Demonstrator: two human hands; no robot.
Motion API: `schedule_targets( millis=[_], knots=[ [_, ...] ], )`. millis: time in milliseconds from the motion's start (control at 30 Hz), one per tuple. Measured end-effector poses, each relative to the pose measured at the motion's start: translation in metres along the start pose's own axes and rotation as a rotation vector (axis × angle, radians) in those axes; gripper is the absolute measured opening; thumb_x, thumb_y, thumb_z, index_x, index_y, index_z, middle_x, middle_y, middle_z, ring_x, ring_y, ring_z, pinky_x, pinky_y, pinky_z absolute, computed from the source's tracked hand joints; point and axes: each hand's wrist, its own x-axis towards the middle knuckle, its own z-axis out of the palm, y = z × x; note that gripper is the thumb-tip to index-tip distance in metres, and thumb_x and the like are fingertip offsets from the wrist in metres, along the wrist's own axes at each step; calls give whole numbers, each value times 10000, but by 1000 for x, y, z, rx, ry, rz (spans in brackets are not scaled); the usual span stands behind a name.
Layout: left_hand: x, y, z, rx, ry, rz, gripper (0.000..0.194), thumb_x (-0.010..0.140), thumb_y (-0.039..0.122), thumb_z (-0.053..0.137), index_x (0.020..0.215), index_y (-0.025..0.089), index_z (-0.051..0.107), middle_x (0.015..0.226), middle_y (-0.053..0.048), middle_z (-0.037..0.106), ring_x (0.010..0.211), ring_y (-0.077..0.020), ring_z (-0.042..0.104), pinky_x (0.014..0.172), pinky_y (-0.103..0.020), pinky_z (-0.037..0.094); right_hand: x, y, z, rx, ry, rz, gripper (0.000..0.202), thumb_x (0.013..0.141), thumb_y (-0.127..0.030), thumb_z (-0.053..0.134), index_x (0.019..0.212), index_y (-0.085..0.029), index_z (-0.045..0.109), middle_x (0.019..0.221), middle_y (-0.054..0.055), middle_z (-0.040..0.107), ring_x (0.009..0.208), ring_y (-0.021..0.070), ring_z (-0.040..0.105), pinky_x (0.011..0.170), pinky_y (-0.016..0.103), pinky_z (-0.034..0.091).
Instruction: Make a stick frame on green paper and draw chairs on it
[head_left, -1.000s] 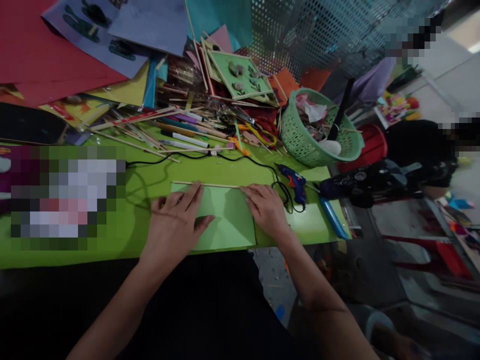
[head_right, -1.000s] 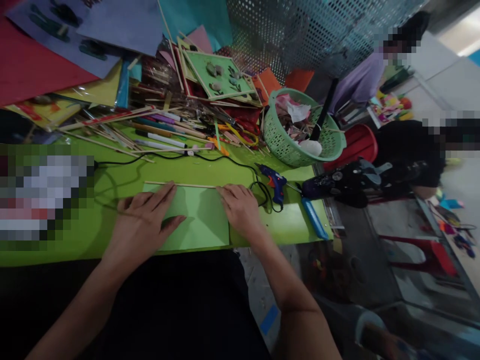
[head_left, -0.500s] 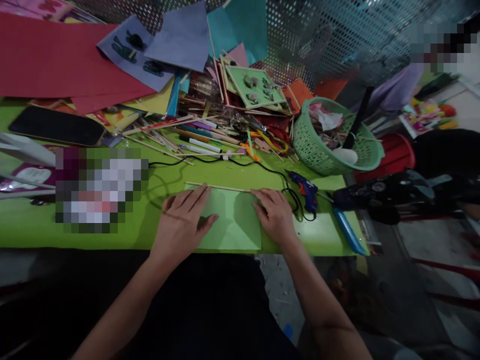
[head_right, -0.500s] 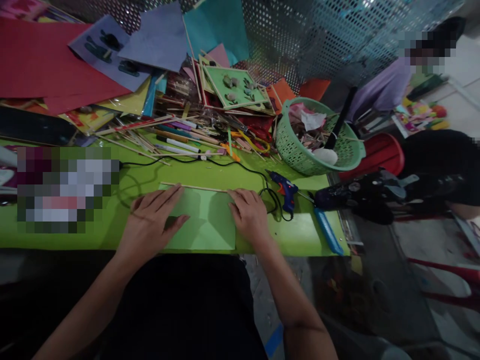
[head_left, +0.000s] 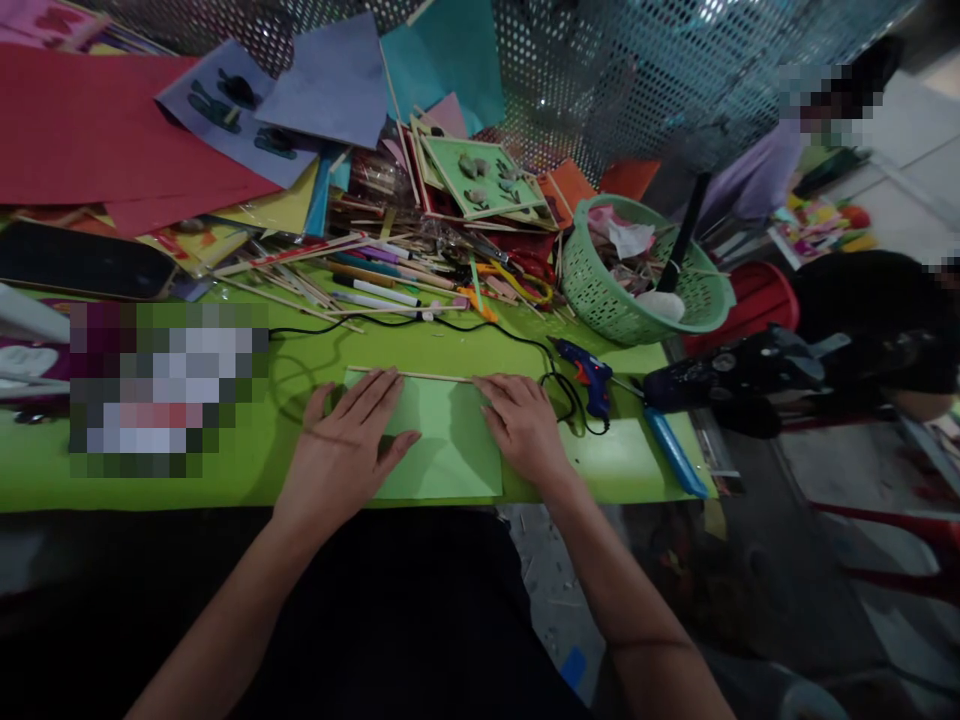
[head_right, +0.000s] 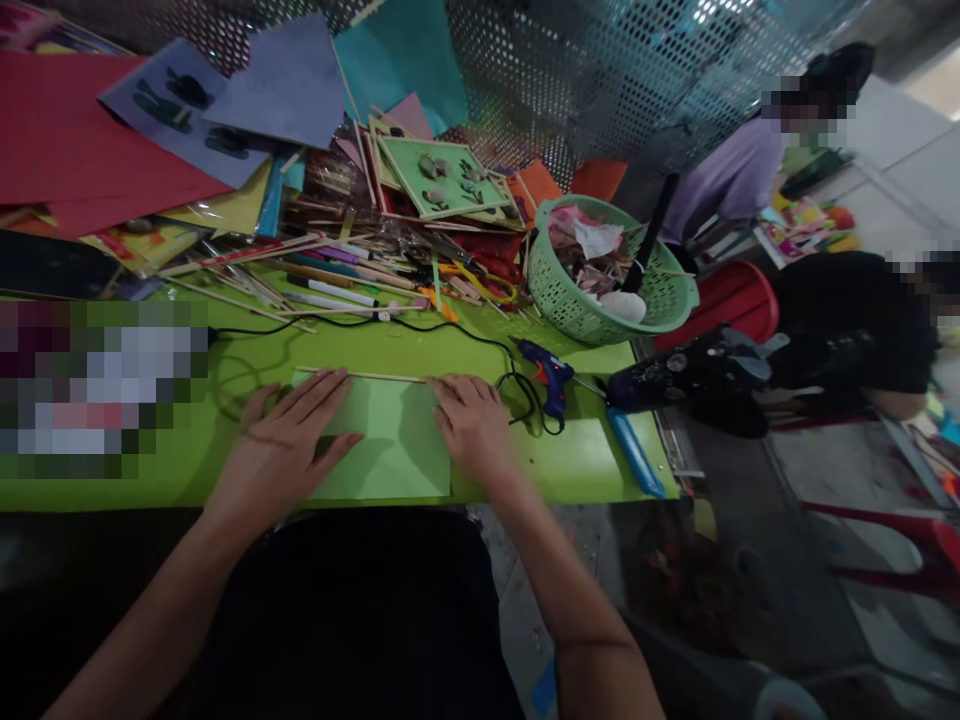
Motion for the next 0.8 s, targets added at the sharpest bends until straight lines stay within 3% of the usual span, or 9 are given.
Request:
schedule_targets(
  millis=[500, 800],
  knots=[
    [0, 3, -3, 39, -6, -5, 606, 1112, 494, 436, 1582, 119, 507, 1640, -161, 555, 1501, -317, 551, 1212, -552, 361, -3, 3, 4, -46, 46, -87, 430, 1081, -295, 541, 1489, -217, 655, 1345, 137, 749, 1224, 339, 631, 1002, 492, 487],
    [-3, 5, 1, 48, 53, -119, 616, 1108, 504, 439, 1581, 116, 508, 1636, -166, 558, 1510, -323, 544, 1272, -568, 339, -5, 4, 8, -62, 88, -109, 420, 1082, -289, 535, 1468, -191, 666, 1319, 152, 750, 1198, 344, 639, 982, 496, 498]
  ],
)
